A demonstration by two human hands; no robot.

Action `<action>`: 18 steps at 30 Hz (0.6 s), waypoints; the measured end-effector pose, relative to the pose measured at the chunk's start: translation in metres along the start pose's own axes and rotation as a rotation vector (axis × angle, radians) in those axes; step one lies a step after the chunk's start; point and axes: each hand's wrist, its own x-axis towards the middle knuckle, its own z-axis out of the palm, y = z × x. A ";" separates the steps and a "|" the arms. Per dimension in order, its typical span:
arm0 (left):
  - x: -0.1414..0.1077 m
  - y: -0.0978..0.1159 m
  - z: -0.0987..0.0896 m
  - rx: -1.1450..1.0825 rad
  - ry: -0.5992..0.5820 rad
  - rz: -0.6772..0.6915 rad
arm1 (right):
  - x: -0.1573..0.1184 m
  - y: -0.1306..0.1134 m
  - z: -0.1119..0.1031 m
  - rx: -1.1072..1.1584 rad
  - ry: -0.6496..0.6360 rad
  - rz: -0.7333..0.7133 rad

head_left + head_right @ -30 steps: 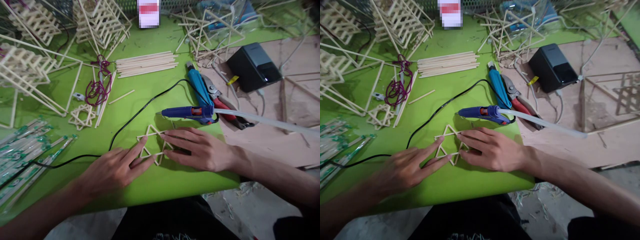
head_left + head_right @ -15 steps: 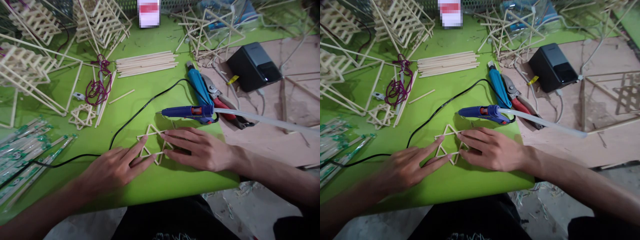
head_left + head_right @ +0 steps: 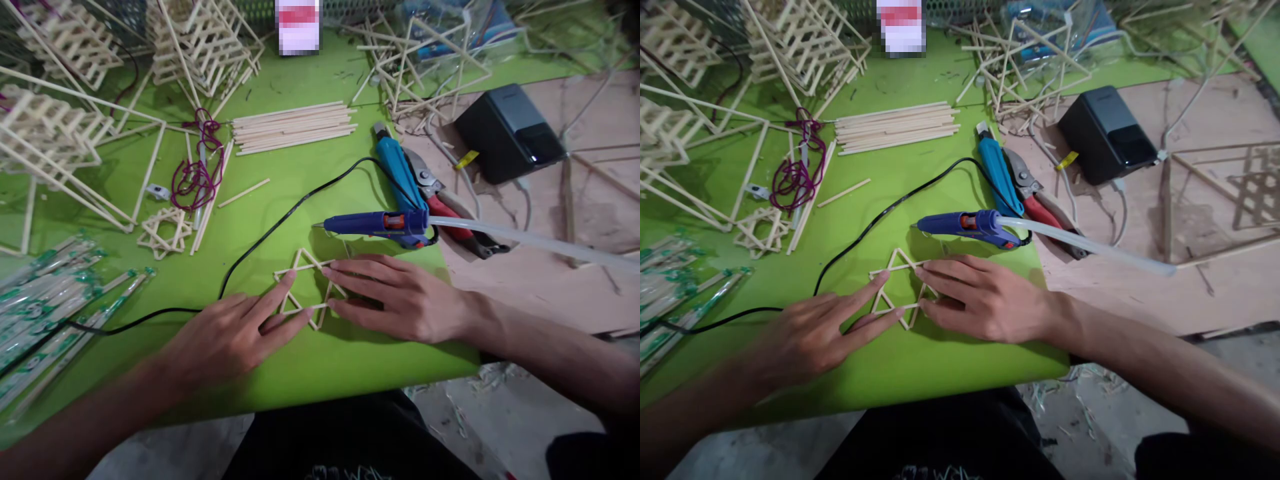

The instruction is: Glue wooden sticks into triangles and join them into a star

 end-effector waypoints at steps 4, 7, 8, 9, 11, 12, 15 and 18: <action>0.000 0.000 0.000 0.002 -0.005 -0.003 | -0.001 0.000 0.000 -0.007 -0.011 0.005; 0.000 0.000 0.000 0.003 -0.010 -0.002 | 0.001 0.000 -0.001 0.007 -0.012 -0.004; 0.000 0.000 0.000 0.003 -0.007 0.000 | 0.001 0.000 -0.001 0.010 -0.011 -0.007; 0.000 0.000 0.000 0.001 -0.006 0.001 | 0.002 0.000 -0.001 0.010 -0.007 -0.008; 0.000 0.000 0.000 -0.002 -0.006 0.001 | 0.003 0.000 -0.002 0.007 -0.004 -0.009; 0.000 0.000 0.000 -0.002 -0.005 -0.001 | 0.003 0.000 -0.002 0.005 -0.003 -0.010; 0.000 0.001 0.000 0.003 -0.009 -0.004 | 0.002 0.001 -0.002 0.001 -0.012 -0.008; 0.000 0.001 -0.001 0.012 -0.020 0.004 | 0.001 0.000 -0.002 -0.001 -0.022 -0.007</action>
